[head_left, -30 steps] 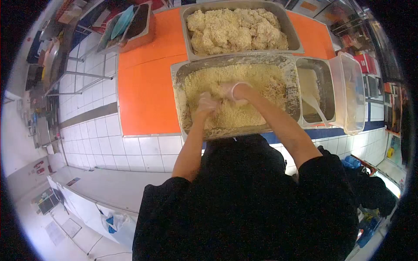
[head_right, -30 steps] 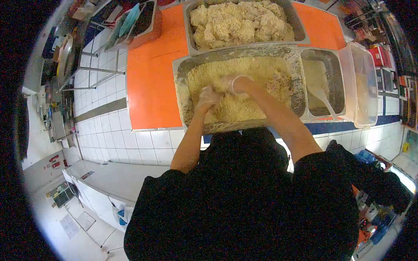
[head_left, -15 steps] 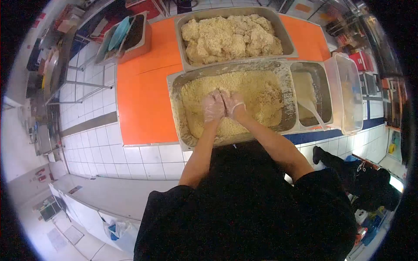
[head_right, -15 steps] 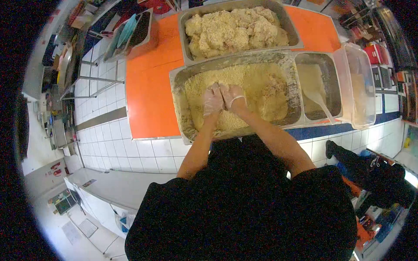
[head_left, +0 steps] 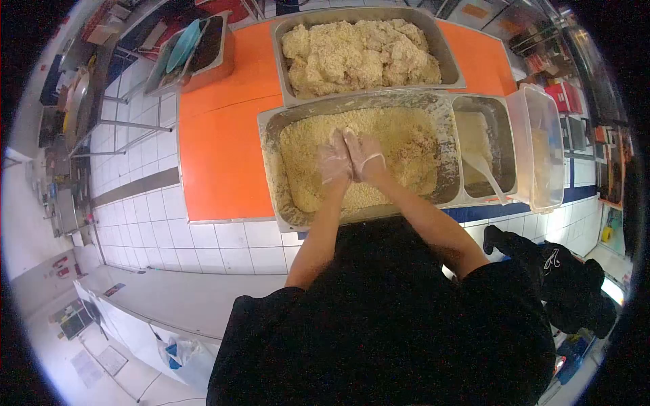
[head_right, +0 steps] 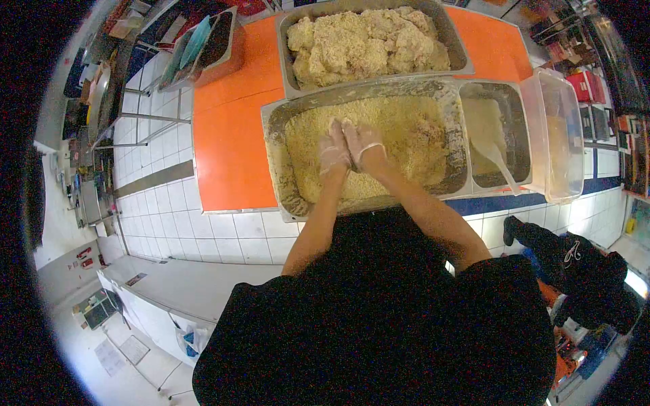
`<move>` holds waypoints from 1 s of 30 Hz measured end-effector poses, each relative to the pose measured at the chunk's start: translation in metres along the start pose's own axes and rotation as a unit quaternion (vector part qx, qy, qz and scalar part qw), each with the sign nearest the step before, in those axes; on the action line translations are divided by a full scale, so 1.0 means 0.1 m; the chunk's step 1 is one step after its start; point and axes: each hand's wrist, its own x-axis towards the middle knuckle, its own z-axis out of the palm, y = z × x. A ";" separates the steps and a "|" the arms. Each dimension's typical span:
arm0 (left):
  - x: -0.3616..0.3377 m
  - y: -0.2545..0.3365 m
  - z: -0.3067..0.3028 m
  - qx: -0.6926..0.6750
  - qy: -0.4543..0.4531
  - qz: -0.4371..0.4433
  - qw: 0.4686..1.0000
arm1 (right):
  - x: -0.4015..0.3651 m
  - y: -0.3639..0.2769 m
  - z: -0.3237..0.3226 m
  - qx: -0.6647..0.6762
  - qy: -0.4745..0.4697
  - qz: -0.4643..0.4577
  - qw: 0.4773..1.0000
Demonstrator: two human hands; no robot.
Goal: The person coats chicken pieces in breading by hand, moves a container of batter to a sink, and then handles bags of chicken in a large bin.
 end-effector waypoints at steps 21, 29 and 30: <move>0.56 -0.77 0.22 0.152 -0.132 0.245 0.948 | 2.40 -0.19 -0.92 -0.220 -0.054 0.039 0.973; -0.30 -0.19 0.74 0.180 -0.321 0.347 0.862 | 1.57 -0.05 -1.50 -0.291 0.004 -0.120 0.949; -0.41 -0.06 0.78 0.260 -0.311 0.338 0.850 | 1.49 0.34 -1.45 -0.172 0.024 -0.109 0.979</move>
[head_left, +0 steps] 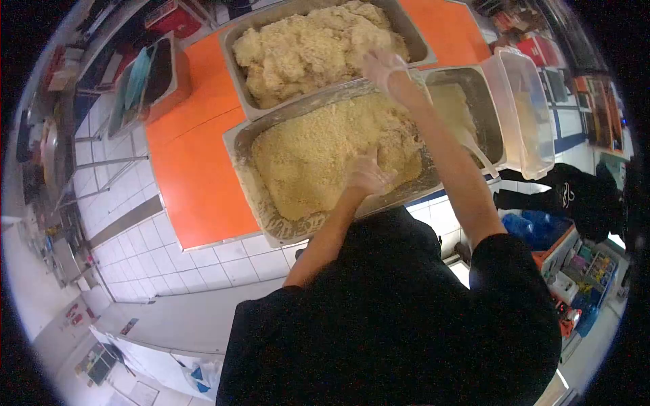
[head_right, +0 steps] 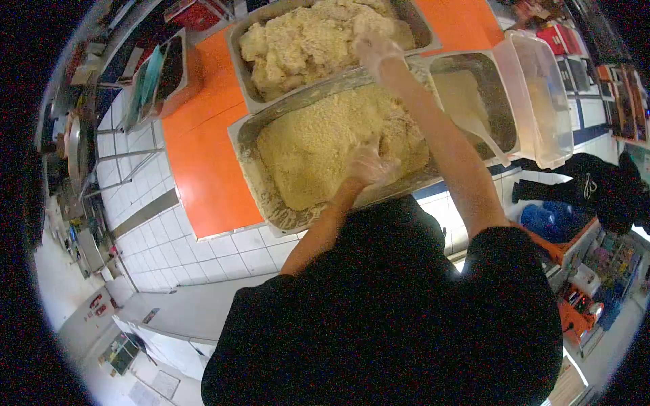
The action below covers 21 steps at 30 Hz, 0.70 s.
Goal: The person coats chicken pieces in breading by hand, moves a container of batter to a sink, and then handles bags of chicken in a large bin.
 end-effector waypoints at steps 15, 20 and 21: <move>0.01 -1.08 0.05 -0.285 -0.012 -0.059 0.957 | -1.87 -0.47 0.04 -0.072 -0.202 0.026 0.976; -0.34 -0.70 -0.50 -0.360 0.019 -0.086 0.929 | -1.75 -0.14 0.62 0.258 -0.227 0.179 0.922; -0.46 -0.54 -0.68 -0.273 0.007 -0.118 0.955 | -1.73 -0.18 0.66 0.341 -0.217 0.197 0.893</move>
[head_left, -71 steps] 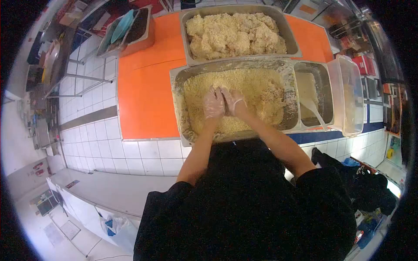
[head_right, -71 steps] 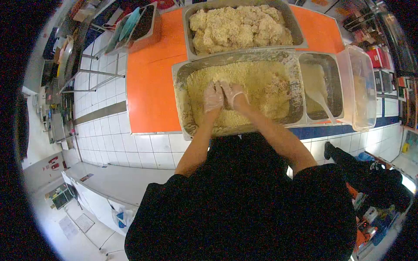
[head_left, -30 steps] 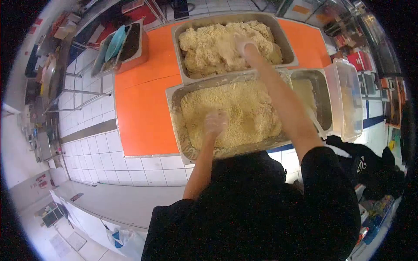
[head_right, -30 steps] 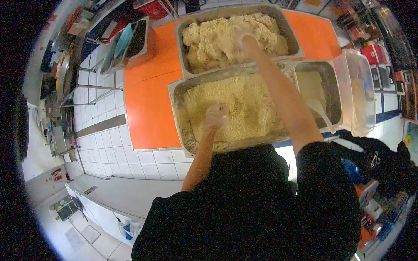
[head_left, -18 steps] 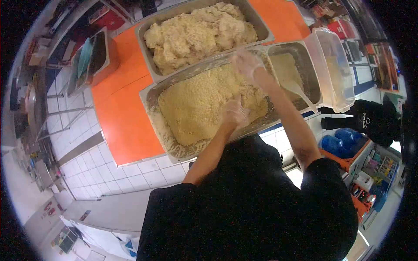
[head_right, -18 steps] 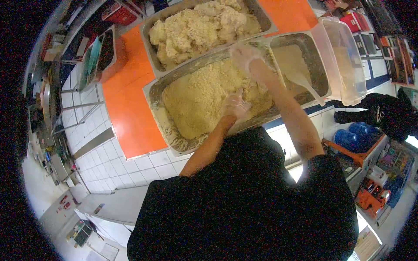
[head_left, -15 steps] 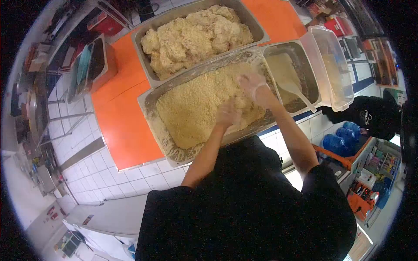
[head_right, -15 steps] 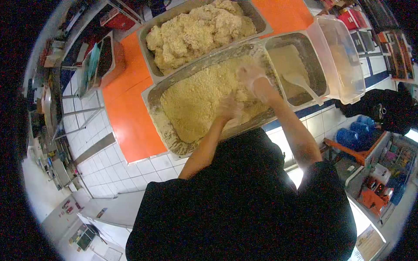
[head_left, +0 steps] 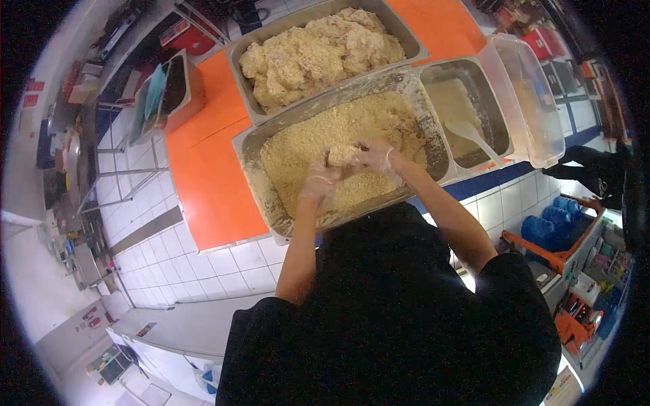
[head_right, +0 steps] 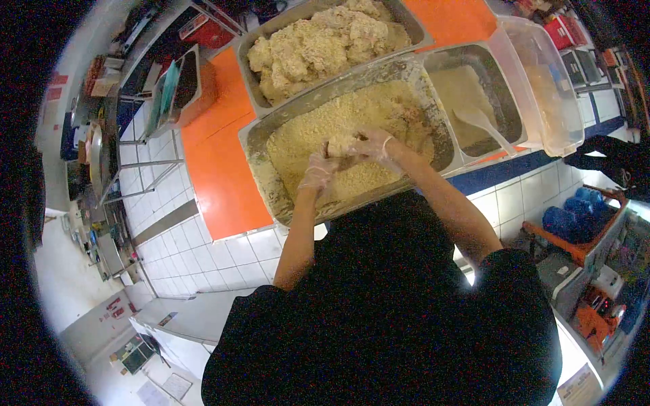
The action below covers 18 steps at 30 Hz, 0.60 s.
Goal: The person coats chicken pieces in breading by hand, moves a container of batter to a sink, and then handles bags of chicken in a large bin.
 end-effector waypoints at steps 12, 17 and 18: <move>-0.02 -0.64 -0.25 -0.225 0.096 0.040 0.969 | 0.05 -0.32 0.52 0.025 0.117 -0.006 0.993; -0.05 -0.52 -0.31 -0.154 0.173 0.040 0.972 | 0.22 -0.14 0.43 0.069 0.101 -0.018 0.992; -0.17 -0.32 -0.34 -0.018 0.234 -0.019 0.972 | 0.18 -0.18 0.41 -0.017 0.122 -0.048 0.991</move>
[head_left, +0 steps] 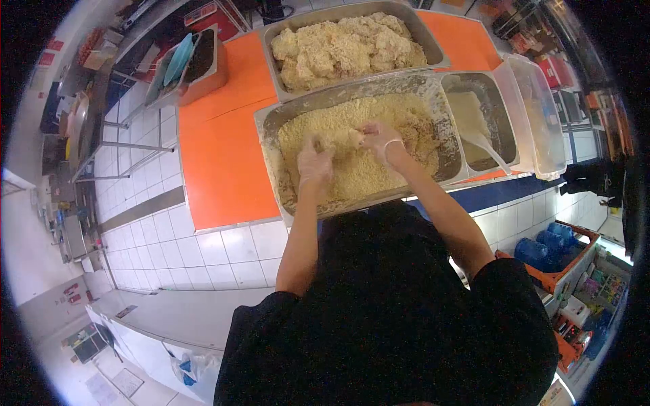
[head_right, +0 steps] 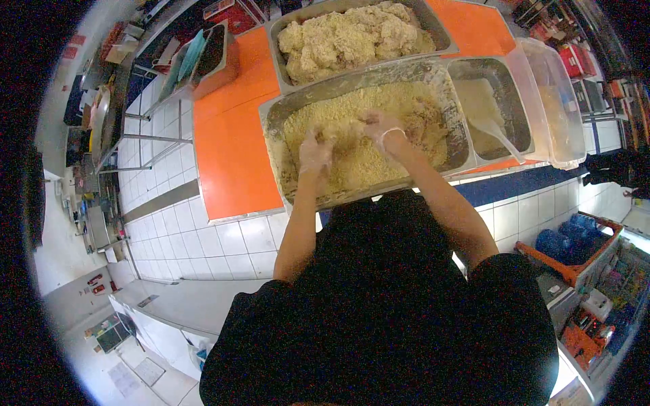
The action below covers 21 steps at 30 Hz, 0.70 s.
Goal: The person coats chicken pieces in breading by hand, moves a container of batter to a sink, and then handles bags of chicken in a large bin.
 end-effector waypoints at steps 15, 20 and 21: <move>0.38 -1.15 0.58 0.375 -0.186 0.321 0.850 | -0.08 0.20 0.26 -0.489 -0.274 0.056 0.827; 0.61 -0.51 0.17 0.264 -0.197 0.034 0.944 | 0.34 0.09 0.19 -0.377 -0.143 -0.082 0.912; 0.68 -0.59 0.23 0.427 -0.208 0.093 0.875 | 0.30 -0.02 0.25 -0.431 0.001 -0.178 0.885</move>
